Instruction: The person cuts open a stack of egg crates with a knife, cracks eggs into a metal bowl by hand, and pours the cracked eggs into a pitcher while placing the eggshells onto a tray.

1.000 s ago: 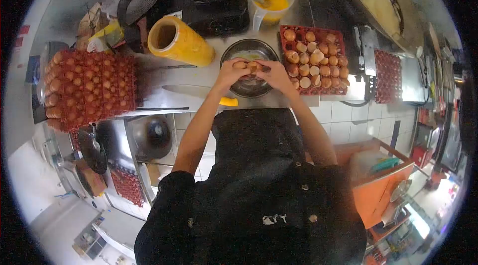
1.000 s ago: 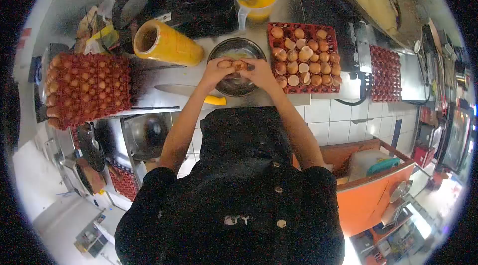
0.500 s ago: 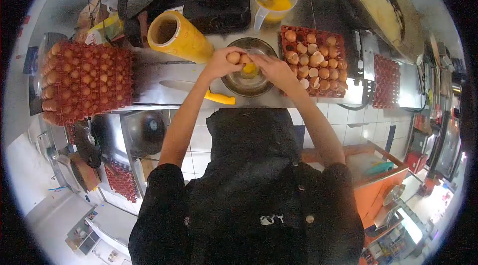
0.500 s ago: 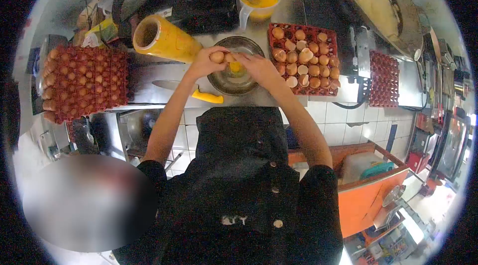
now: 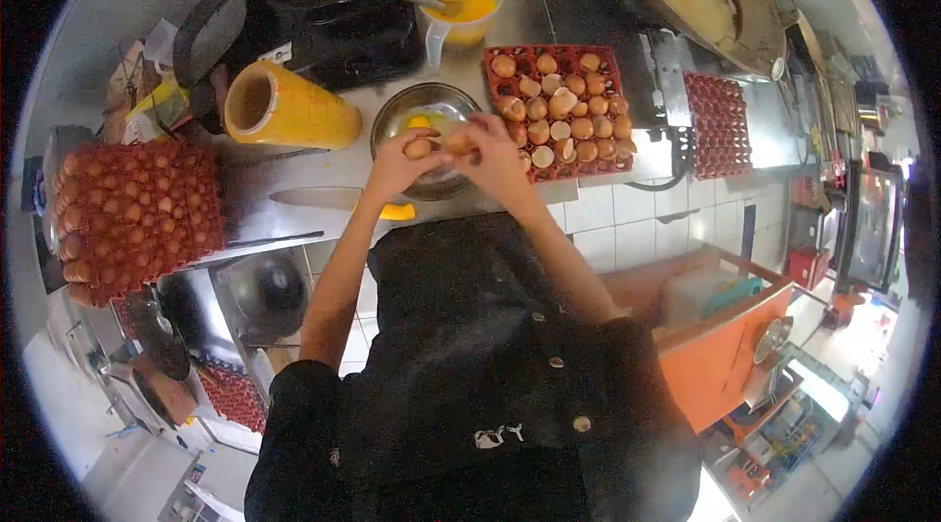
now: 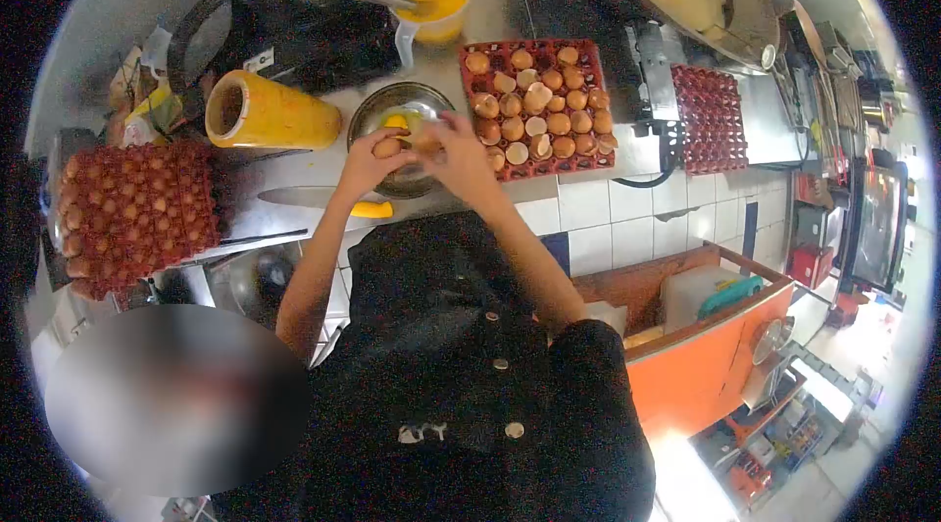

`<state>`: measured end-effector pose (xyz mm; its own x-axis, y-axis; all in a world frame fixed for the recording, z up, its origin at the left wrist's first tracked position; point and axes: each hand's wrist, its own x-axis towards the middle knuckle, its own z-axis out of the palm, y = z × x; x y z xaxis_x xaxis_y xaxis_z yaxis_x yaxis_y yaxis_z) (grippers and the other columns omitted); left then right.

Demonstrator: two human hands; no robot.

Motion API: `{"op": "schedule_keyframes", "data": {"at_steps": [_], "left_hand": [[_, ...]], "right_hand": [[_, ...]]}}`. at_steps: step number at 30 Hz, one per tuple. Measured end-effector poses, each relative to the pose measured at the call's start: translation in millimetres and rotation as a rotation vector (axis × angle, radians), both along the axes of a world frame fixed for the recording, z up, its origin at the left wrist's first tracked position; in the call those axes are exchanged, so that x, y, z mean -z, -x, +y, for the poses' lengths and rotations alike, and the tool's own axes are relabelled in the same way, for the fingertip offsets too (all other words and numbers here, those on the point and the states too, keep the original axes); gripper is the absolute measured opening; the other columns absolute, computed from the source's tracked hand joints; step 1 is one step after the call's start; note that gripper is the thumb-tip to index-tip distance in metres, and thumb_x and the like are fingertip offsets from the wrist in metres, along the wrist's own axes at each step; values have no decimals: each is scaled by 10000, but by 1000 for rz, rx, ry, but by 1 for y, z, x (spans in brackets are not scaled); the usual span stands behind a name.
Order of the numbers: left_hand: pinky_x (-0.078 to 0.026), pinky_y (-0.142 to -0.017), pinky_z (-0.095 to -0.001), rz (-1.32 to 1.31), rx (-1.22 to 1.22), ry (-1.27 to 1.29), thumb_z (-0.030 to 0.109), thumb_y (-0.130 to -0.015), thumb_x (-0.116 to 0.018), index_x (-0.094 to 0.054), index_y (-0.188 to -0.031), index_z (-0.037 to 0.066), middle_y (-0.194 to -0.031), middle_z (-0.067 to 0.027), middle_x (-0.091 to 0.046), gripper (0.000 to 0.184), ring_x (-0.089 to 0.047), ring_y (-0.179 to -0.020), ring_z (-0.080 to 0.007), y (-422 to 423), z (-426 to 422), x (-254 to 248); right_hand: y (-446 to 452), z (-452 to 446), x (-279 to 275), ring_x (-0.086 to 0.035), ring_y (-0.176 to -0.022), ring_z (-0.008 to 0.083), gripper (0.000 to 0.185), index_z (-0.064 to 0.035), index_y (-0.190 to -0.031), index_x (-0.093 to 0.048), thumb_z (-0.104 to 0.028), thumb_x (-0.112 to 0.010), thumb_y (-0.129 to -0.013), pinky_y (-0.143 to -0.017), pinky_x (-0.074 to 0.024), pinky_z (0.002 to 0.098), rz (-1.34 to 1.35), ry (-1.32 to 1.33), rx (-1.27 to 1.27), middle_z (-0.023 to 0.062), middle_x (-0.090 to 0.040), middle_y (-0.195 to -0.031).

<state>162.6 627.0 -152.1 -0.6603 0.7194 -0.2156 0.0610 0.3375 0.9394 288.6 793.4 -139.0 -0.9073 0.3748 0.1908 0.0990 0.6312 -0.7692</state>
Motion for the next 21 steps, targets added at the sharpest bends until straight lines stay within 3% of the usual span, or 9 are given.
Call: {"op": "schedule_keyframes", "data": {"at_steps": [2, 6, 9, 11, 13, 14, 16, 19, 21], "left_hand": [[-537, -740, -300, -191, -82, -17, 252, -829, -795, -678, -1034, 18, -896, -55, -680, 333, -643, -823, -125, -7, -8, 4], [-540, -657, -290, -498, -259, -83, 244, -899, -725, -657, -1117, 65, -894, -33, -665, 290, -629, -767, -105, -16, -27, 7], [-534, -640, -276, -571, -372, -167, 278, -935, -675, -621, -1192, 83, -930, -24, -658, 327, -623, -745, -110, -14, -49, 14], [-536, -666, -287, -639, -434, -233, 294, -946, -644, -591, -1229, 83, -969, -35, -654, 357, -628, -769, -135, -13, -62, 23], [-542, -756, -355, -634, -490, -257, 241, -914, -627, -576, -1227, 80, -1056, -82, -643, 356, -639, -868, -208, -18, -71, 12], [-507, -768, -317, -631, -397, -347, 242, -908, -648, -539, -1285, 16, -1059, -53, -596, 453, -575, -868, -135, -17, -84, 23], [-515, -863, -362, 61, -262, -250, 186, -925, -607, -513, -1288, 10, -1112, -74, -576, 414, -562, -1030, -177, -25, -109, 28], [-550, -858, -401, -865, -681, -766, 147, -976, -566, -462, -1263, 55, -1133, -103, -589, 318, -630, -949, -221, -23, -131, 32], [-561, -883, -421, -771, -808, -728, 145, -965, -613, -431, -1241, 63, -1129, -115, -603, 341, -662, -982, -250, -29, -151, 2]], "right_hand": [[-19, 24, -3, -640, -1028, 295, 510, -50, -1245, -587, -99, -773, -774, -851, -555, 372, -7, 75, 210, 158, -608, -1182], [-57, 82, -14, -569, -1129, 383, 633, -34, -1300, -533, -147, -783, -730, -975, -471, 432, -77, 165, 442, 194, -573, -1241], [-71, 116, 13, -543, -1212, 362, 611, -40, -1309, -521, -97, -747, -745, -997, -466, 422, -115, -128, 279, 204, -578, -1278], [-65, 114, -10, -463, -1297, 396, 619, -49, -1391, -478, -213, -703, -838, -1031, -437, 454, -219, -334, 245, 247, -514, -1358], [-55, 101, -35, -506, -1231, 344, 552, -50, -1354, -510, -161, -698, -847, -993, -463, 424, -105, -345, 262, 206, -537, -1327], [-41, 89, -47, -527, -1199, 317, 520, -51, -1336, -526, -136, -695, -852, -974, -476, 408, -1, -277, 262, 185, -549, -1311], [-5, 49, -71, -570, -1133, 264, 458, -52, -1299, -558, -84, -689, -861, -936, -503, 377, 133, -59, 176, 144, -573, -1280], [46, -24, -105, -617, -1025, 208, 386, -55, -1234, -608, -41, -691, -857, -886, -524, 348, 144, 148, -221, 102, -606, -1203], [85, -78, -154, -624, -959, 211, 369, -54, -1197, -628, -65, -705, -836, -860, -519, 350, 171, 158, -571, 107, -619, -1141]]}}
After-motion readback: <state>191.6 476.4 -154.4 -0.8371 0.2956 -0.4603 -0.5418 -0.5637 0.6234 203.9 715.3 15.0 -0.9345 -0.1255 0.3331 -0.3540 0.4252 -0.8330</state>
